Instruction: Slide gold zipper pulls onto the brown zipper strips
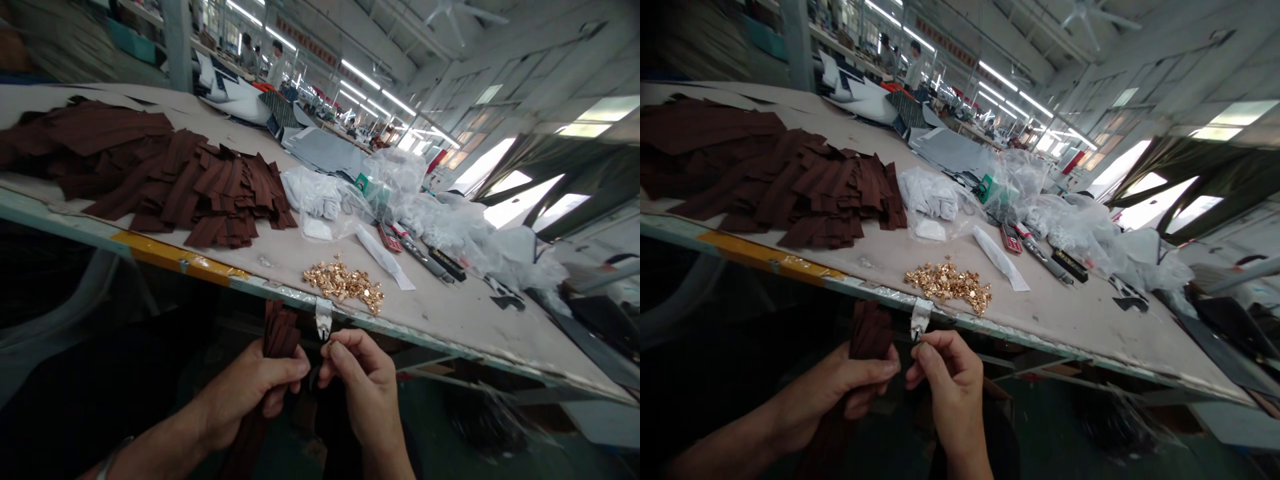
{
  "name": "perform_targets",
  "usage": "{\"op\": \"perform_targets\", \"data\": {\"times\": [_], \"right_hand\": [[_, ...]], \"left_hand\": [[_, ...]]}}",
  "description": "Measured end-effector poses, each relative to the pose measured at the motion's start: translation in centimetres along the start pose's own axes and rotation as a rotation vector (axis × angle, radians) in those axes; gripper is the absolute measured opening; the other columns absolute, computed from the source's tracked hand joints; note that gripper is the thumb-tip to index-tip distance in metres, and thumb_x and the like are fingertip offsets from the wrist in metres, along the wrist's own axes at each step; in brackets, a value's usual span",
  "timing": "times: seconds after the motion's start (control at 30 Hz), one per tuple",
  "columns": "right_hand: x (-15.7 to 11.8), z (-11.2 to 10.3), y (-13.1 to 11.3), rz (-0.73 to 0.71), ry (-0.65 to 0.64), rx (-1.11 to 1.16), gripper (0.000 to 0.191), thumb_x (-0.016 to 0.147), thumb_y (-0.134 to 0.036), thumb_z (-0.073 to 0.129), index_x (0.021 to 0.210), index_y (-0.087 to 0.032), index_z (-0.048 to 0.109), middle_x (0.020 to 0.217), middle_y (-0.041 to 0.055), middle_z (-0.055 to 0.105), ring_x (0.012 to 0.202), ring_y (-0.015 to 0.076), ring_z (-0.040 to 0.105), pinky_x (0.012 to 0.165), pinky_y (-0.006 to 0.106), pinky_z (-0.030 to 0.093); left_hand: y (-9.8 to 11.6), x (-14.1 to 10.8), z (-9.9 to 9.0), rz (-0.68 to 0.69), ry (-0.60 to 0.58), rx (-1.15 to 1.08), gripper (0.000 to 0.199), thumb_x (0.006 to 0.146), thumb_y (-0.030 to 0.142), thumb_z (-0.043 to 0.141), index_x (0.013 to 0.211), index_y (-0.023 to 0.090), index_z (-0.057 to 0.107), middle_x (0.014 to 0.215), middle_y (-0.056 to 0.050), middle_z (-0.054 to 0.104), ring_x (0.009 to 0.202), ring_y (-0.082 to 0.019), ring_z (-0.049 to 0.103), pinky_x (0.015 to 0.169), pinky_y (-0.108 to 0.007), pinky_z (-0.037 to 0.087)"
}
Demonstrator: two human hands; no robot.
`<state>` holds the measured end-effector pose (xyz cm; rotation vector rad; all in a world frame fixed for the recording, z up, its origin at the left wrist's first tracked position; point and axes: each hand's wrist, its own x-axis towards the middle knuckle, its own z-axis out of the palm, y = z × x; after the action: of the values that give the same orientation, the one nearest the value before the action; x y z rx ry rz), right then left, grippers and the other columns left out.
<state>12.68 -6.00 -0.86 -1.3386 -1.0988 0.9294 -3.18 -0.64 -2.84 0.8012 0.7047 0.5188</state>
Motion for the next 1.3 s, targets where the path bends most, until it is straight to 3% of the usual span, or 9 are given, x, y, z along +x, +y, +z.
{"op": "perform_targets", "data": {"times": [0.1, 0.3, 0.67, 0.97, 1.23, 1.3], "right_hand": [[-0.1, 0.9, 0.6, 0.026, 0.013, 0.070, 0.013, 0.086, -0.033, 0.065, 0.089, -0.020, 0.066, 0.071, 0.0016, 0.070, 0.054, 0.0131, 0.063, 0.054, 0.025, 0.053], [-0.1, 1.8, 0.1, -0.112, 0.139, -0.186, 0.016, 0.087, -0.033, 0.062, 0.090, -0.019, 0.069, 0.059, 0.0002, 0.067, 0.051, 0.0142, 0.064, 0.052, 0.023, 0.052], [0.1, 2.0, 0.5, -0.258, 0.165, -0.339, 0.015, 0.093, -0.024, 0.053, 0.099, -0.020, 0.067, 0.073, -0.0003, 0.072, 0.060, 0.0116, 0.070, 0.056, 0.018, 0.054], [0.2, 2.0, 0.5, -0.197, 0.136, -0.297, 0.011, 0.091, -0.026, 0.057, 0.094, -0.021, 0.067, 0.070, -0.0022, 0.068, 0.059, 0.0117, 0.070, 0.054, 0.017, 0.054], [1.2, 2.4, -0.3, -0.085, 0.143, -0.295, 0.019, 0.092, -0.034, 0.054, 0.099, -0.020, 0.065, 0.070, -0.0015, 0.066, 0.058, 0.0117, 0.064, 0.056, 0.021, 0.052], [1.1, 2.1, -0.5, -0.120, 0.208, -0.339, 0.017, 0.090, -0.034, 0.057, 0.096, -0.020, 0.064, 0.069, -0.0026, 0.063, 0.057, 0.0111, 0.060, 0.054, 0.020, 0.049]], "left_hand": [[0.0, 0.0, -0.1, -0.015, -0.005, -0.008, 0.014, 0.074, 0.028, 0.065, 0.071, 0.015, 0.059, 0.054, 0.006, 0.049, 0.041, -0.003, 0.032, 0.041, -0.019, 0.023], [0.1, -0.2, -0.1, -0.014, 0.027, 0.000, 0.014, 0.072, 0.028, 0.066, 0.073, 0.016, 0.058, 0.054, 0.006, 0.049, 0.041, -0.004, 0.032, 0.041, -0.019, 0.022], [0.1, -1.1, 0.0, -0.042, -0.038, 0.051, 0.017, 0.070, 0.031, 0.066, 0.073, 0.017, 0.056, 0.059, 0.005, 0.050, 0.047, -0.006, 0.034, 0.045, -0.021, 0.023], [0.2, -0.7, 0.3, -0.051, -0.073, 0.075, 0.020, 0.070, 0.034, 0.066, 0.067, 0.018, 0.055, 0.054, 0.005, 0.046, 0.047, -0.008, 0.034, 0.046, -0.023, 0.022], [0.7, -0.8, 0.1, -0.030, -0.100, 0.129, 0.013, 0.072, 0.028, 0.063, 0.070, 0.018, 0.055, 0.055, 0.006, 0.045, 0.048, -0.009, 0.030, 0.046, -0.024, 0.021], [0.7, -0.8, 0.1, -0.003, -0.048, 0.219, 0.013, 0.072, 0.027, 0.063, 0.069, 0.019, 0.054, 0.057, 0.007, 0.043, 0.051, -0.009, 0.031, 0.048, -0.024, 0.023]]}}
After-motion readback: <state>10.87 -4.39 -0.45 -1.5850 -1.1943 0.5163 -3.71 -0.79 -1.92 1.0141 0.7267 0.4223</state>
